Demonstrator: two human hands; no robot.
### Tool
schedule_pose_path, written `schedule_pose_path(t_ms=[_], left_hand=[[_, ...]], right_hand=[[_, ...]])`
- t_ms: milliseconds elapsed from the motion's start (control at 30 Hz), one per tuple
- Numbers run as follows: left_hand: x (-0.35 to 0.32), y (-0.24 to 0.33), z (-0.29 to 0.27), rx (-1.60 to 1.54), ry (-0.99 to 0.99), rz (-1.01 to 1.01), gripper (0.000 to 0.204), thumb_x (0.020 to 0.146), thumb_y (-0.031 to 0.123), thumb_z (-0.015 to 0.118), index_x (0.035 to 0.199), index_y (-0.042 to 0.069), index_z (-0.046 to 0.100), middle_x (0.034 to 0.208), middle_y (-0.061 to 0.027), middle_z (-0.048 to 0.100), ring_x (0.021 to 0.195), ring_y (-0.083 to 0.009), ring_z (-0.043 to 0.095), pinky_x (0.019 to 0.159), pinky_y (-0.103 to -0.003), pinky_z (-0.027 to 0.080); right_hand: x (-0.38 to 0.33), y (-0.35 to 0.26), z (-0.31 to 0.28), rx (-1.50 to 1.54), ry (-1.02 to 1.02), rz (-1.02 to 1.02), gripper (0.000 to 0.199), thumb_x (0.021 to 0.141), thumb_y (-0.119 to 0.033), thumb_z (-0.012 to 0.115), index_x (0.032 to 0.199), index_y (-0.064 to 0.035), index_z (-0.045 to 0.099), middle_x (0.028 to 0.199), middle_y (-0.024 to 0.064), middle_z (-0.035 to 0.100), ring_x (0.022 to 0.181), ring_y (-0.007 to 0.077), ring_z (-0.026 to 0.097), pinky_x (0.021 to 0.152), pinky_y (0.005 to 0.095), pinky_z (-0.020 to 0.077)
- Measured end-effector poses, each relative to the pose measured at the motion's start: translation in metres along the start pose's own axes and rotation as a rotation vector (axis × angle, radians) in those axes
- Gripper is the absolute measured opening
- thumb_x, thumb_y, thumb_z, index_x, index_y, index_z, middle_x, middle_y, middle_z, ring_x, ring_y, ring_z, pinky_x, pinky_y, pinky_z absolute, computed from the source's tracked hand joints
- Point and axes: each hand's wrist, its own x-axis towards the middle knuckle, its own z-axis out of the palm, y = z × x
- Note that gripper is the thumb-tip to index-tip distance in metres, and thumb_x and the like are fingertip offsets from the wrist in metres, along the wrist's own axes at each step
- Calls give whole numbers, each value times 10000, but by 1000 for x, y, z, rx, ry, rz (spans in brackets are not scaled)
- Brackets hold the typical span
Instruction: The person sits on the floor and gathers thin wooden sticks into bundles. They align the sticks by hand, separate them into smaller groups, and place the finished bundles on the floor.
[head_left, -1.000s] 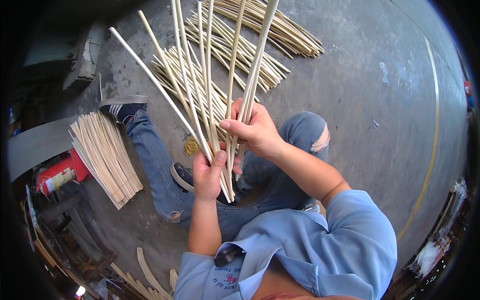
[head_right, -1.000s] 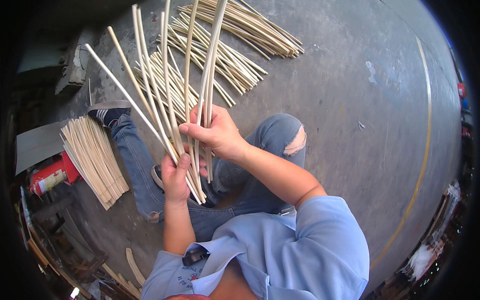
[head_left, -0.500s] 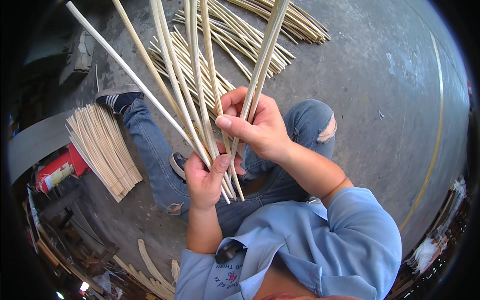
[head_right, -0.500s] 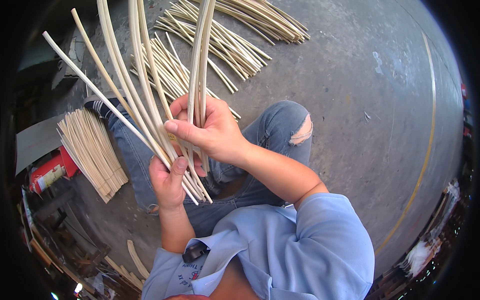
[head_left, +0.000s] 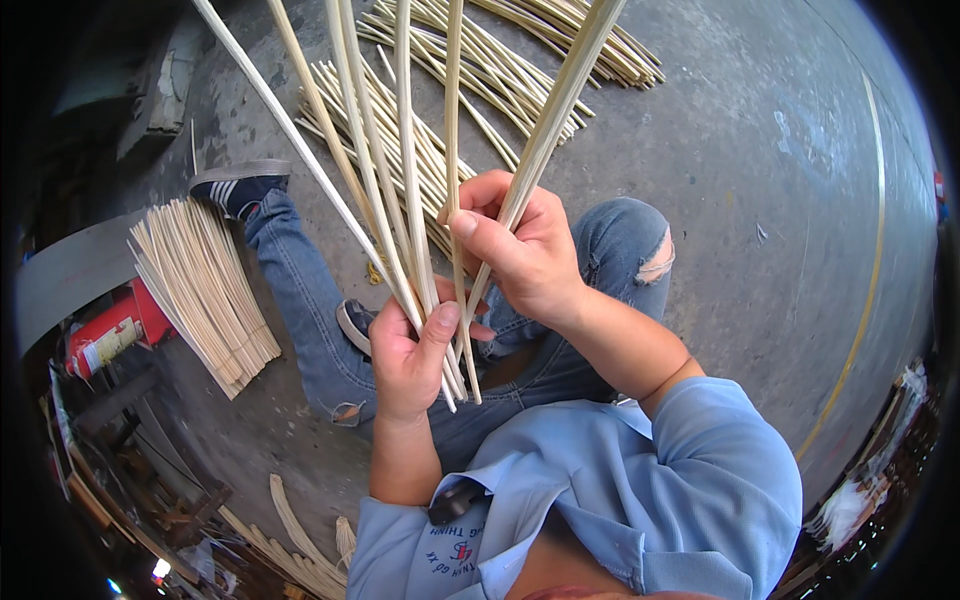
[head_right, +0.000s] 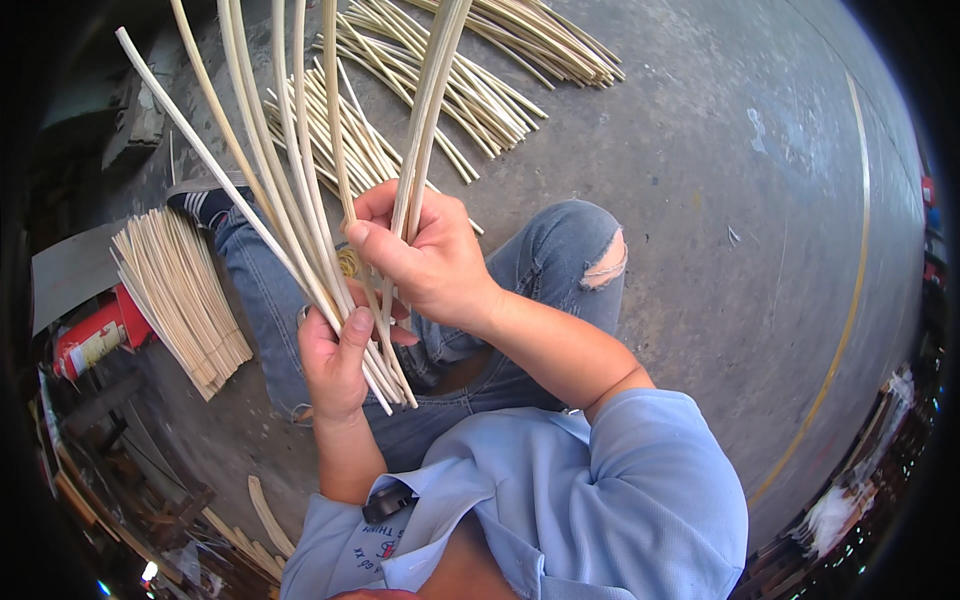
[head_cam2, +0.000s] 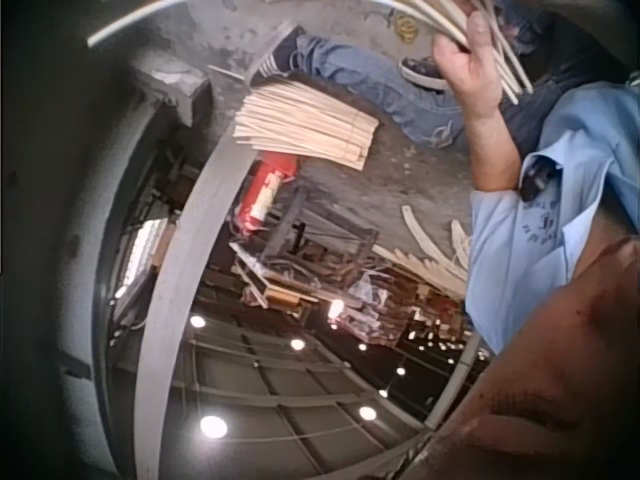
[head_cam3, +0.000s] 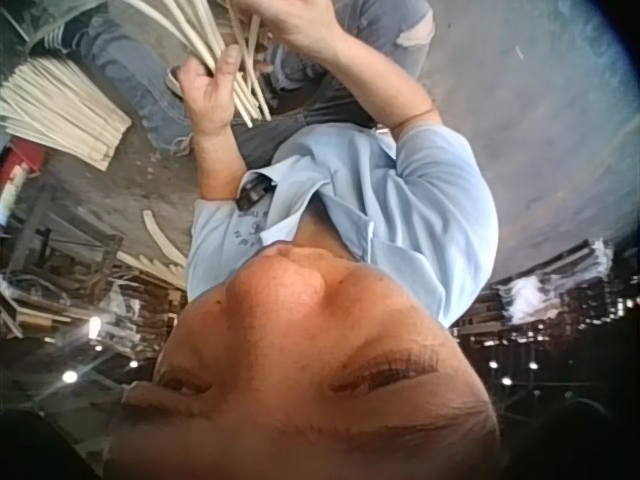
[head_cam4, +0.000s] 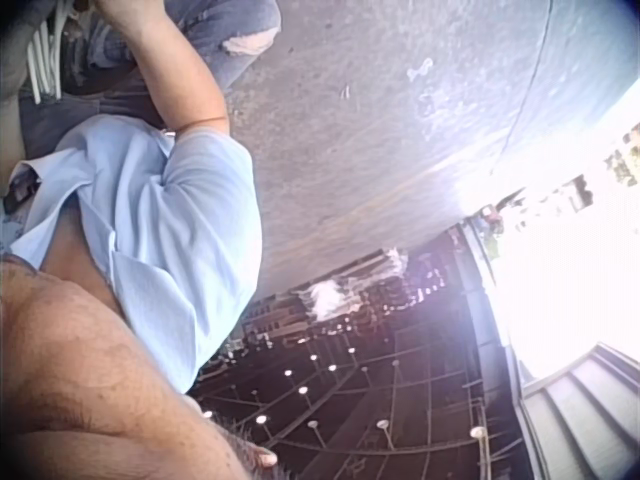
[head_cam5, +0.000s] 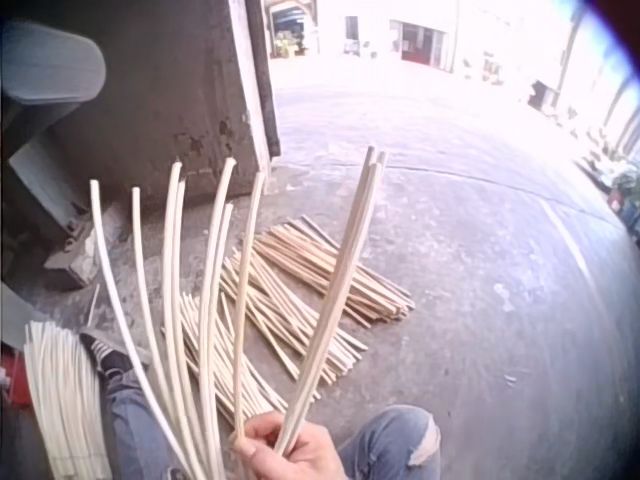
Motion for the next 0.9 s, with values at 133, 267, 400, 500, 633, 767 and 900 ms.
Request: schedule_pose_path(t_ms=[133,267,400,500,633,767,900], left_hand=[[-2,0,1,-28,29,-15,299,998,192,675,1094,-76,586,985,-160,678,877,-216,710,707,-353,653],[-4,0,-1,28,29,-38,297,966,171,720,1080,-70,588,974,-148,680,849,-203,712,712,-350,651],[-5,0,-5,18,41,-95,275,960,150,724,1057,-68,587,942,-148,685,786,-195,716,694,-342,648],[-7,5,-3,-25,56,-116,264,963,154,720,1038,-62,587,894,-146,691,742,-192,715,667,-328,638],[-6,9,-2,-25,46,-116,256,968,168,716,1016,-47,587,843,-140,693,702,-188,712,644,-312,623],[-5,10,-3,-48,35,-136,259,968,180,718,1005,-40,585,837,-141,693,689,-188,711,647,-308,620],[-5,10,-4,-59,34,-135,252,966,173,720,998,-39,587,838,-134,691,699,-185,711,661,-310,623]], right_hand=[[2,0,0,58,15,13,133,989,-120,647,1026,3,611,763,17,596,596,66,544,520,238,432],[3,6,-2,89,-12,10,160,969,-148,688,1017,-8,629,770,17,626,605,66,564,511,242,458],[1,1,2,90,-53,56,139,975,-110,671,1026,3,609,769,14,586,583,75,517,508,250,407],[0,-3,2,106,-94,73,157,967,-117,685,1028,6,609,765,7,577,580,68,501,506,248,394],[1,-3,2,54,-108,57,180,963,-133,691,1039,9,608,762,3,571,576,59,485,504,245,385],[2,0,2,43,-102,35,190,966,-137,688,1055,10,608,759,2,571,575,59,487,501,241,386],[1,0,4,53,-96,63,197,974,-140,677,1079,13,610,765,3,581,577,61,496,498,239,387]])
